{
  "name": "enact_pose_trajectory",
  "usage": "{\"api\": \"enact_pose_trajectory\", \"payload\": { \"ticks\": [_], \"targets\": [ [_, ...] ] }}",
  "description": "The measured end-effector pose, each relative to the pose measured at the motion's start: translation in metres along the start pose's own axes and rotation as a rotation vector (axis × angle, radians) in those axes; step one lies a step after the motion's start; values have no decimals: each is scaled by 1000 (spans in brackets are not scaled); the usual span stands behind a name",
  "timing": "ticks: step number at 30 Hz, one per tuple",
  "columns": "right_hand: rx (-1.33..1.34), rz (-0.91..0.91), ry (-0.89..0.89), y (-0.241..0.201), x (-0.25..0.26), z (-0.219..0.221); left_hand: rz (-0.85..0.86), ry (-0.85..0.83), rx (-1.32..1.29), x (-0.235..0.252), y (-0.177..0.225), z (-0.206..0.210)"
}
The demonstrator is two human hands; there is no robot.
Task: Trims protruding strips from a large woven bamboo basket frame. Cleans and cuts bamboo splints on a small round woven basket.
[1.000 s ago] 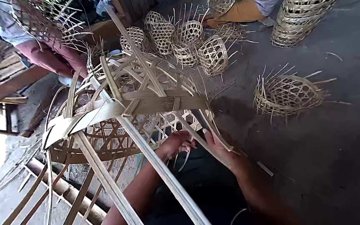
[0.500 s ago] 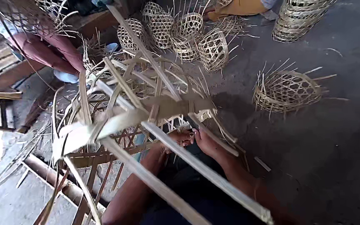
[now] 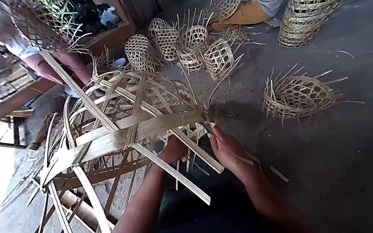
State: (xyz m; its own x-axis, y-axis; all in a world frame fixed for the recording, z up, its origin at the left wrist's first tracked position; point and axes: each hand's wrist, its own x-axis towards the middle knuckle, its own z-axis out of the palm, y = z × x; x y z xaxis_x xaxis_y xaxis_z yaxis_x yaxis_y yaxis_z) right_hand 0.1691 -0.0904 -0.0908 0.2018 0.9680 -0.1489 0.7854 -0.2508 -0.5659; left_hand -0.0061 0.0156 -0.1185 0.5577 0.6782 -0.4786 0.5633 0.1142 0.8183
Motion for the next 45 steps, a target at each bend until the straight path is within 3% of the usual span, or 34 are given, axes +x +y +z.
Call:
{"api": "enact_pose_trajectory", "payload": {
  "ticks": [5, 9, 13, 24, 30, 33, 36, 39, 42, 45],
  "targets": [
    [67, -27, 136, 12, -8, -1, 43, -104, -535, 18, -16, 21],
    [183, -1, -5, 27, -14, 16, 56, -164, -756, 35, -38, 22],
    [140, 38, 10, 33, -15, 49, 53, -138, -764, 37, -39, 22],
    [152, 94, -141, 21, 32, 52, 231, -174, -444, 34, -48, 29],
    [213, 56, -66, 22, 20, 39, 339, -122, -549, 13, -52, 19],
    [118, 57, 15, 17, 4, 20, 231, 84, -351, -3, -39, 9],
    [50, 42, 26, 12, -4, 10, 103, 39, -187, -8, -22, 16],
    [53, 48, -16, 9, -5, 6, 41, -73, -288, -5, -12, 26],
    [140, -3, -8, 25, -10, 16, 30, -199, -591, 13, -30, 32],
    [138, 40, -115, 34, -16, 26, 52, -261, -696, 23, -40, 32]
  ]
}}
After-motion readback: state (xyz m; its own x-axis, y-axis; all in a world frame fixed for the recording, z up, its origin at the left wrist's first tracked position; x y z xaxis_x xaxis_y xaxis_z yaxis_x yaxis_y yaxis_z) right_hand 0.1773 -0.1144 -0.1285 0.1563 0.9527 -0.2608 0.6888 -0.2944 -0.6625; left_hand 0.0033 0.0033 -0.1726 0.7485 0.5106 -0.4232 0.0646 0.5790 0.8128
